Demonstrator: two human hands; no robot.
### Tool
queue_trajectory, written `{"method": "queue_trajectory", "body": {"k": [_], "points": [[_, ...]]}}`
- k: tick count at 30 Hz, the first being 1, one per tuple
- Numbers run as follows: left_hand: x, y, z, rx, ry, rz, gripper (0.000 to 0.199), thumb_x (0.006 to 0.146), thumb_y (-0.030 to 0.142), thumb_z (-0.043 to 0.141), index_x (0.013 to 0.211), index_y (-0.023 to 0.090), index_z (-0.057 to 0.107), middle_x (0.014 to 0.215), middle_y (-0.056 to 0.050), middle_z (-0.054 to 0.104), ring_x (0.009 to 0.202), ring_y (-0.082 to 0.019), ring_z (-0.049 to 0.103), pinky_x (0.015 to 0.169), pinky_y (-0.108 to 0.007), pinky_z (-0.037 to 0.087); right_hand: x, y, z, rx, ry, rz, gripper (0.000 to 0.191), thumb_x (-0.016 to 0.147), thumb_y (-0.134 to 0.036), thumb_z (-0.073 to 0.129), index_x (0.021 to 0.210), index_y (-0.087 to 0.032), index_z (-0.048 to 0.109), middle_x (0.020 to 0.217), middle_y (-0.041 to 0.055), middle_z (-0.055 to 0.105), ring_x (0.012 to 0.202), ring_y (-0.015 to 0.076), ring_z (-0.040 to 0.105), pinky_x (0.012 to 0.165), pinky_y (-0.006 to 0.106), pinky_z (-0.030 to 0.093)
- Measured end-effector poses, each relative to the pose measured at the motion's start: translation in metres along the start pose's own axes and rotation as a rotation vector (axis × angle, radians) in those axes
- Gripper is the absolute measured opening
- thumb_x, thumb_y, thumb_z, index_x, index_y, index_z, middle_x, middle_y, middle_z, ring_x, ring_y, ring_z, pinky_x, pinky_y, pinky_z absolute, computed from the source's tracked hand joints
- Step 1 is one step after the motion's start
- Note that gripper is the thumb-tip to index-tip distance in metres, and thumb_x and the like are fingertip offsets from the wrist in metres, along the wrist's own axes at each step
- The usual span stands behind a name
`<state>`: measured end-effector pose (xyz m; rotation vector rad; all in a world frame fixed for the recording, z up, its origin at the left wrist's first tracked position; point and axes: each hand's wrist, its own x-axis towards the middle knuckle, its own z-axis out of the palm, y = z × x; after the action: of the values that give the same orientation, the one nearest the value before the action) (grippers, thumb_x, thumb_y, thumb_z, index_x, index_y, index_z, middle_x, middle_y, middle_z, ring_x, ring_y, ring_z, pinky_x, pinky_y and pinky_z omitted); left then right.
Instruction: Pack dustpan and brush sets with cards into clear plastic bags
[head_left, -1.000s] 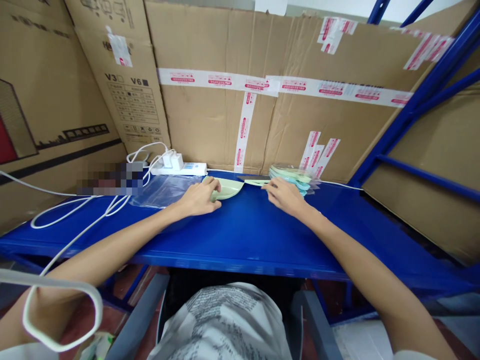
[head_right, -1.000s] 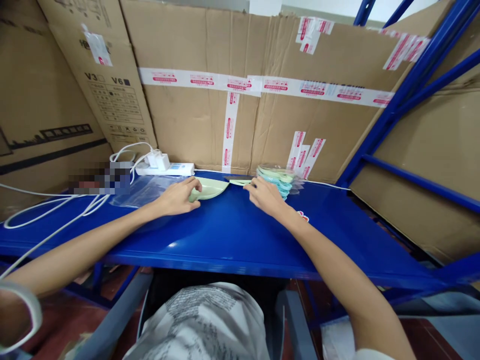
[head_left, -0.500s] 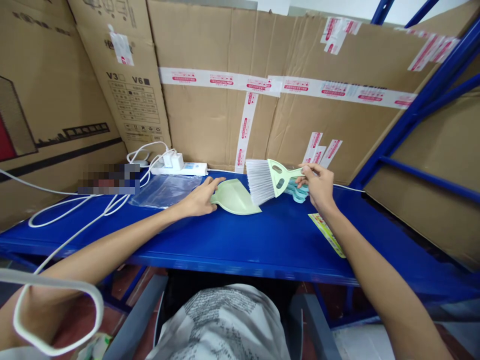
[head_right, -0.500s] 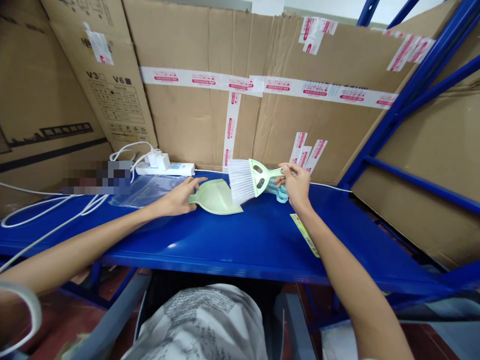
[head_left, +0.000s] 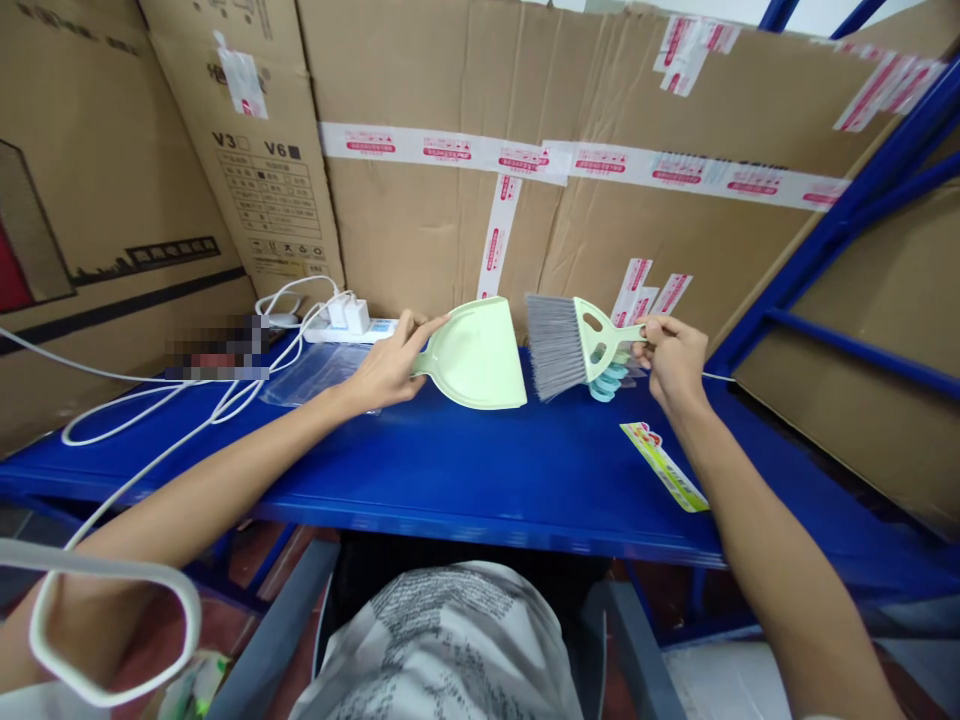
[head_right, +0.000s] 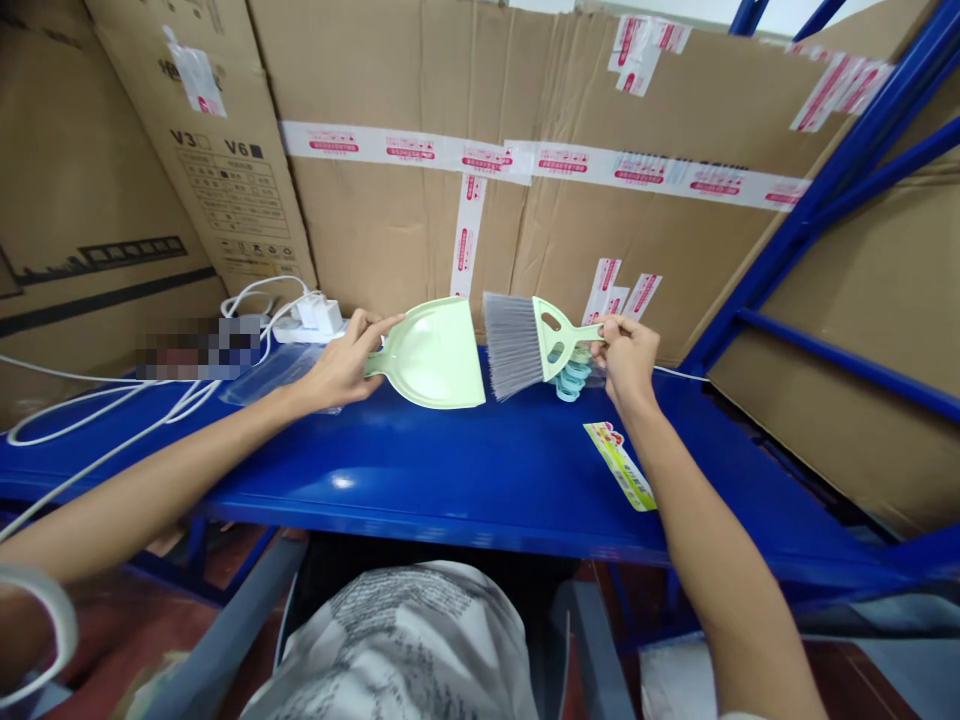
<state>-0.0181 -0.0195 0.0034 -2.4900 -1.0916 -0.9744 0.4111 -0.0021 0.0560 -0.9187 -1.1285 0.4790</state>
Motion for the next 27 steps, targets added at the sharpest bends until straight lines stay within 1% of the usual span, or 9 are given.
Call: {"method": "queue_trajectory", "body": {"k": [5,10,13,19,24,27], "points": [[0.0,0.002,0.001,-0.015,0.026,0.025,0.097,0.074,0.01,0.06,0.164,0.027,0.028,0.13,-0.013,0.046,0.1,-0.026,0.06,0.076,-0.04,0.059,-0.008,0.005,0.008,-0.013,-0.054,0.003,0.013,0.083,-0.025,0.073,0.073,-0.017,0.067,0.059,-0.0032,0.053,0.039,0.008,0.048,0.034,0.018,0.028],[0.0,0.005,0.001,-0.028,0.008,-0.002,0.098,0.073,0.011,0.06,0.164,0.025,0.027,0.13,-0.013,0.047,0.096,-0.024,0.06,0.076,-0.039,0.058,-0.013,0.006,0.014,0.0,-0.071,0.022,0.012,0.083,-0.023,0.072,0.073,-0.017,0.067,0.062,-0.0027,0.053,0.041,0.0083,0.051,0.034,0.018,0.029],[0.0,0.005,0.001,-0.025,0.006,-0.01,0.096,0.073,0.012,0.06,0.163,0.024,0.028,0.13,-0.013,0.047,0.096,-0.024,0.06,0.075,-0.038,0.058,-0.011,0.007,0.012,0.006,-0.059,0.019,0.011,0.082,-0.022,0.07,0.073,-0.016,0.069,0.062,-0.0022,0.053,0.041,0.0083,0.05,0.034,0.018,0.029],[0.0,0.003,-0.001,-0.042,0.03,-0.012,0.095,0.074,0.014,0.062,0.162,0.024,0.029,0.129,-0.013,0.049,0.098,-0.025,0.061,0.077,-0.039,0.058,-0.003,0.013,0.006,0.005,-0.026,-0.003,0.013,0.081,-0.027,0.074,0.073,-0.018,0.07,0.063,-0.0013,0.053,0.041,0.0083,0.048,0.033,0.018,0.027],[0.0,0.008,-0.002,-0.045,0.013,-0.013,0.093,0.074,0.014,0.062,0.161,0.023,0.031,0.13,-0.014,0.049,0.099,-0.026,0.062,0.078,-0.039,0.058,-0.007,0.015,0.009,0.008,-0.049,0.007,0.016,0.083,-0.027,0.072,0.071,-0.019,0.068,0.062,-0.0006,0.053,0.041,0.0086,0.047,0.033,0.018,0.028],[-0.001,0.009,-0.001,-0.043,0.013,-0.005,0.092,0.075,0.015,0.062,0.161,0.022,0.03,0.131,-0.014,0.05,0.101,-0.027,0.062,0.079,-0.039,0.058,-0.009,0.014,0.011,-0.008,-0.075,0.017,0.017,0.086,-0.029,0.071,0.072,-0.019,0.068,0.056,-0.0017,0.052,0.04,0.0092,0.045,0.035,0.019,0.03]]}}
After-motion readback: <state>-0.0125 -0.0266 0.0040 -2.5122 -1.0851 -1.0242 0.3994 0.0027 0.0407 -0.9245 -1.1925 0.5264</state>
